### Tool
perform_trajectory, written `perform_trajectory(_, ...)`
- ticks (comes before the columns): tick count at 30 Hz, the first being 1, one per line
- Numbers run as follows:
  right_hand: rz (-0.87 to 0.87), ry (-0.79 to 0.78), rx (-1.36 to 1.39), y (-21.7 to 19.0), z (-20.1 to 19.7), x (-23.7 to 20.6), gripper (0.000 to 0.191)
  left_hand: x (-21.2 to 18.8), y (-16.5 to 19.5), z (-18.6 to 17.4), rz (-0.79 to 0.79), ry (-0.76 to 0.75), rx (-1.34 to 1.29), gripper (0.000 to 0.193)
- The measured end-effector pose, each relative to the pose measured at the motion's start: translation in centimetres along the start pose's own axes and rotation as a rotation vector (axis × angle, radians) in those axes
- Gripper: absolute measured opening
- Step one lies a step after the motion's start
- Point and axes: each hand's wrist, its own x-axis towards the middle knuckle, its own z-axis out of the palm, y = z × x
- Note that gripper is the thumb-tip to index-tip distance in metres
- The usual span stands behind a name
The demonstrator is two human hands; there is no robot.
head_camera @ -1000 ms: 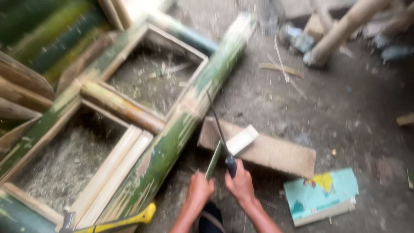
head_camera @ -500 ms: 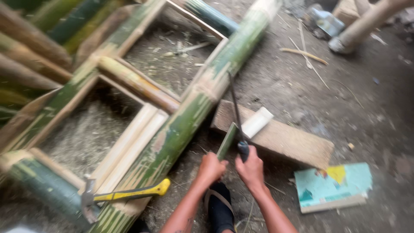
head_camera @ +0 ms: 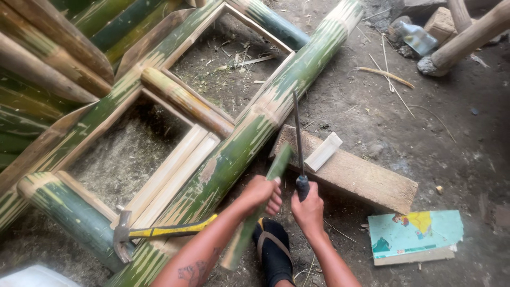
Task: The person assembles a bamboo frame by cutting bamboo strips to size with a hand saw and nailing them into place with a hammer. The person repeatedly picks up bamboo strips, saws them, and hammers nails to secure them within the frame structure.
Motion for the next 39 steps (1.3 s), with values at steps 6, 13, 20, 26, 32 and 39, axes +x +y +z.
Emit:
perform_trajectory(6, 0.035, -0.014, 0.032, 0.4, -1.2, -2.5, 0.030, -0.6, 1.5, -2.2, 0.211, 0.200, 0.373, 0.049)
perform_trajectory(13, -0.209, 0.180, -0.215, -2.9, -0.8, 0.2, 0.067, -7.8, 2.3, -10.6, 0.143, 0.265, 0.886, 0.045)
perform_trajectory(20, -0.185, 0.125, -0.624, -3.4, 0.1, 1.1, 0.068, -14.4, 0.8, -22.6, 0.119, 0.702, 0.926, 0.066)
perform_trajectory(26, -0.403, 0.253, -0.750, -5.9, 0.4, -0.8, 0.070, -10.1, -0.9, -25.6, 0.221, 0.717, 0.584, 0.077)
perform_trajectory(32, -0.869, 0.016, -0.433, -11.5, 3.0, -5.2, 0.053, -7.3, -2.4, -26.9, 0.263, 0.706, 0.437, 0.055)
perform_trajectory(39, -1.231, -0.523, -0.707, -16.5, 11.3, -9.7, 0.058, -4.0, -5.0, -27.6, 0.462, 0.882, 0.544, 0.038)
